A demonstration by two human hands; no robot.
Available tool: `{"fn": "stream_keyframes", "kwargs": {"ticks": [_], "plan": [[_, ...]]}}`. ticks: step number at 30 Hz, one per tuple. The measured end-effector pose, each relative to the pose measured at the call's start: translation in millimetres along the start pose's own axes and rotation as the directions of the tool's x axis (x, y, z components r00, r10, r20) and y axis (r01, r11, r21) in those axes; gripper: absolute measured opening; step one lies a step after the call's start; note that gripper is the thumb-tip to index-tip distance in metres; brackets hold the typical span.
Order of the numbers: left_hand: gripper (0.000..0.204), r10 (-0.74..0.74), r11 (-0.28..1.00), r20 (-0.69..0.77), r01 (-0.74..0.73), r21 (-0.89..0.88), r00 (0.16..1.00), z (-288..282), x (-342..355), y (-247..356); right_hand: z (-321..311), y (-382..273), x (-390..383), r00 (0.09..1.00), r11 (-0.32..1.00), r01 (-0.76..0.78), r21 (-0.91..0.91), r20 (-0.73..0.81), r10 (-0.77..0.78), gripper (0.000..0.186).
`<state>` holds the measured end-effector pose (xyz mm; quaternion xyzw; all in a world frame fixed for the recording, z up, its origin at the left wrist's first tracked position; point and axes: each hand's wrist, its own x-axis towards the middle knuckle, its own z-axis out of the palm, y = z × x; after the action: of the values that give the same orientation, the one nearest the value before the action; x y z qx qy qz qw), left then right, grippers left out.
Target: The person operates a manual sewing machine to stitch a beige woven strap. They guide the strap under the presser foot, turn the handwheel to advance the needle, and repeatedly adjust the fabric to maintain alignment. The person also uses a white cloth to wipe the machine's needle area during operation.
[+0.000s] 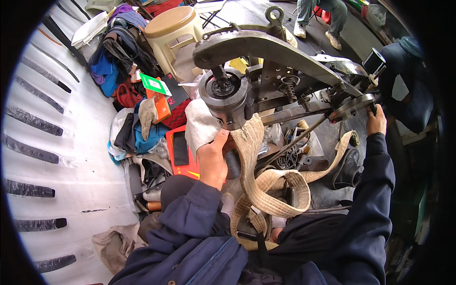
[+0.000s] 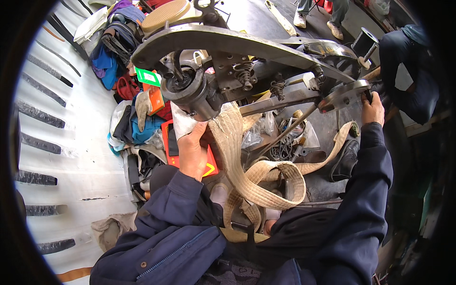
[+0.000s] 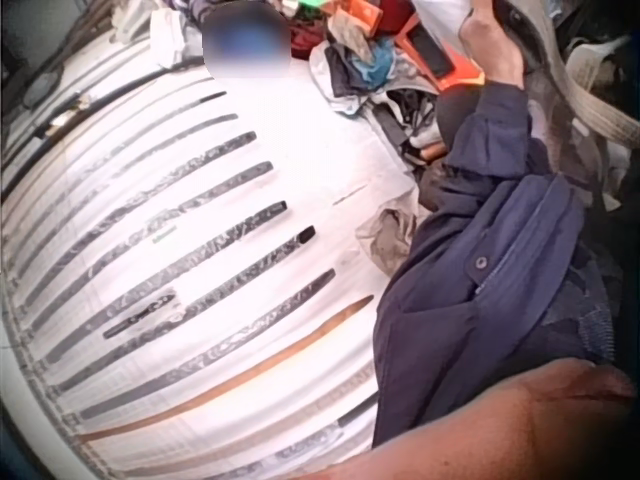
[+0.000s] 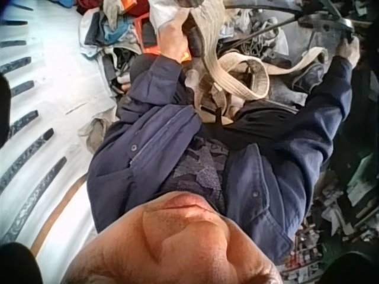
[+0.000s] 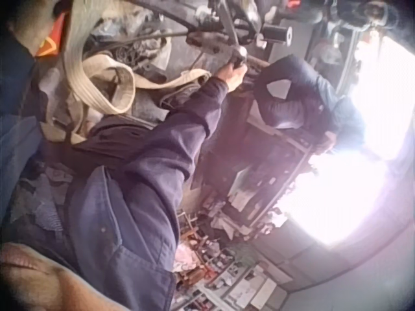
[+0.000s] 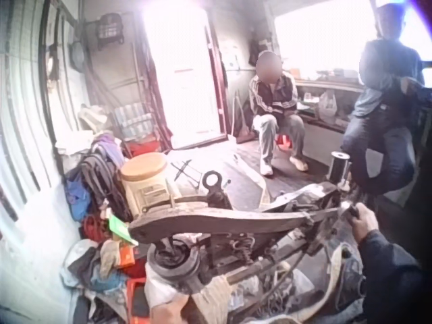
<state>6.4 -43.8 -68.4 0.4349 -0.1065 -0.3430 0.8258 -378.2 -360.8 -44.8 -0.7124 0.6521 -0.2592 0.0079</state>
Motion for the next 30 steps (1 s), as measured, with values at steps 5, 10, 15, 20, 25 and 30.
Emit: {"fn": "stream_keyframes", "kwargs": {"ticks": [5,10,15,20,25,30], "plan": [[0.029,-0.042,0.999,-0.012,0.042,-0.013,0.999,-2,-2,-3,10,20,5,0.999,0.999,0.019,-0.033,0.03,-0.018,0.032],[0.031,-0.116,0.993,-0.001,0.116,0.013,0.993,-9,0,-4,35,46,18,0.984,0.993,-0.056,-0.103,0.16,0.073,0.041],[0.025,-0.093,0.995,-0.005,0.093,0.049,0.996,-15,2,-9,92,89,15,0.983,0.983,0.177,-0.046,0.046,-0.175,0.032],[0.025,-0.128,0.991,-0.021,0.128,0.024,0.992,-12,0,-5,99,24,-63,0.801,0.883,-0.317,0.346,0.596,0.054,0.033],[0.027,0.012,1.0,0.031,-0.013,0.01,0.999,-1,-6,1,28,-57,-84,0.902,0.873,0.034,0.486,0.362,-0.236,0.035],[0.024,-0.044,0.999,-0.016,0.044,-0.001,0.999,5,-7,4,-25,-40,-30,0.968,0.911,0.235,0.338,0.009,-0.253,0.03]]}}
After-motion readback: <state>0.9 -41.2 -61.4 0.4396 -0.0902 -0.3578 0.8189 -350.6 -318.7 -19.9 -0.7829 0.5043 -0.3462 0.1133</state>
